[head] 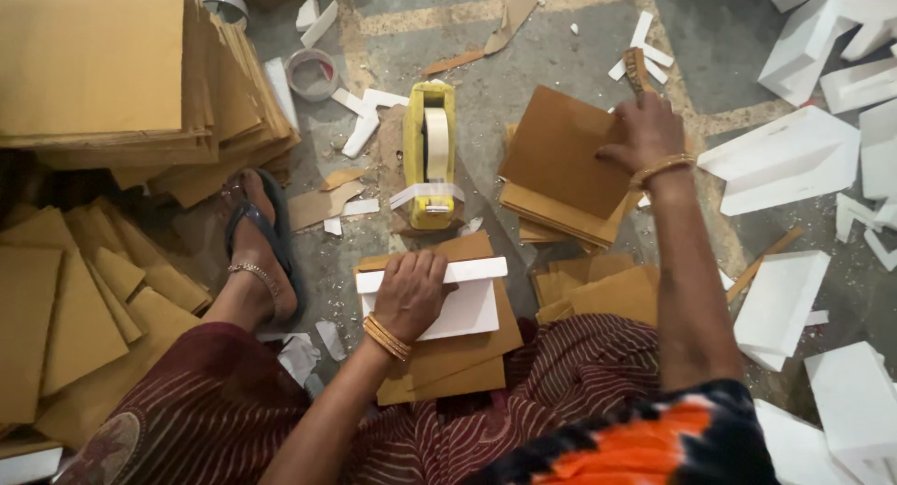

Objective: The person sits on the floor and assembles small cardboard boxes by inserting white foam inserts and sealing them with a tape dispenser. The person repeatedly picks up flat cardboard pieces, inserts foam, and tapes the boxes shut.

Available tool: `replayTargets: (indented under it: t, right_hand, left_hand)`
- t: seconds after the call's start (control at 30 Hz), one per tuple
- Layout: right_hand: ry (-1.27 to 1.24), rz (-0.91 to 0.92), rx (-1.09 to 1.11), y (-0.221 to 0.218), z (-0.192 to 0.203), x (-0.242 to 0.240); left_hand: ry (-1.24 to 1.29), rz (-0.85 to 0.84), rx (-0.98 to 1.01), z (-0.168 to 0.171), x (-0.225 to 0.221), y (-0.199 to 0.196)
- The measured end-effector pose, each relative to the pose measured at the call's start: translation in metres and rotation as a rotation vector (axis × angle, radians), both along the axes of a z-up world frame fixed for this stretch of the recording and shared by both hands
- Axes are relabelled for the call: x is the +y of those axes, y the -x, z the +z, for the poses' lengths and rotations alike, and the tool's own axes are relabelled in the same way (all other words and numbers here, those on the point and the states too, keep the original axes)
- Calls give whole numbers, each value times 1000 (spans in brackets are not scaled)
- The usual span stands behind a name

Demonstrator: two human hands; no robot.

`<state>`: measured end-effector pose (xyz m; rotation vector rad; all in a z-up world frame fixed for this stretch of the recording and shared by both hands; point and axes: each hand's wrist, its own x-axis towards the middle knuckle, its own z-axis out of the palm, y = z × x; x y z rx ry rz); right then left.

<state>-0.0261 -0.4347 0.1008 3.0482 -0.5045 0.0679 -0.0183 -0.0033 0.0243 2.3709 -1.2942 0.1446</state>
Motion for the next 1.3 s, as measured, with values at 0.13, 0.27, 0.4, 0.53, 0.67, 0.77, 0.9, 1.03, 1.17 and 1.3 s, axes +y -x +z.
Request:
replayTargets:
  t: [0.13,0.27,0.4,0.53,0.67,0.77,0.9,1.03,1.17,1.3]
  right_hand:
    - [-53,19,-148,33,25,17]
    - [3,124,-165,60,-11,57]
    - [65,163,-47,72,-55,77]
    - [10,129,-23,66,-74,70]
    - [-33,44,41,57,-71,64]
    - [14,0,-68,63,-57,78]
    - [-126,8,-516,88,-28,126]
    - [-166,347,-749,124,-7,203]
    - [-170,432,-630,172,-23,276]
    - [-35,545,-387,173,-57,301]
  left_hand:
    - [12,-6,14,3,1,0]
    - [11,-4,6,5,0,0]
    - [12,2,10,5,0,0]
    - [-3,0,14,8,0,1]
    - [-18,-3,71,16,-1,1]
    - [-6,-14,102,19,0,1]
    - [13,-56,84,15,8,0]
    - [-89,-84,163,13,7,-8]
    - [-248,-86,92,7,4,-25]
    - [-230,-145,217,3,4,-44]
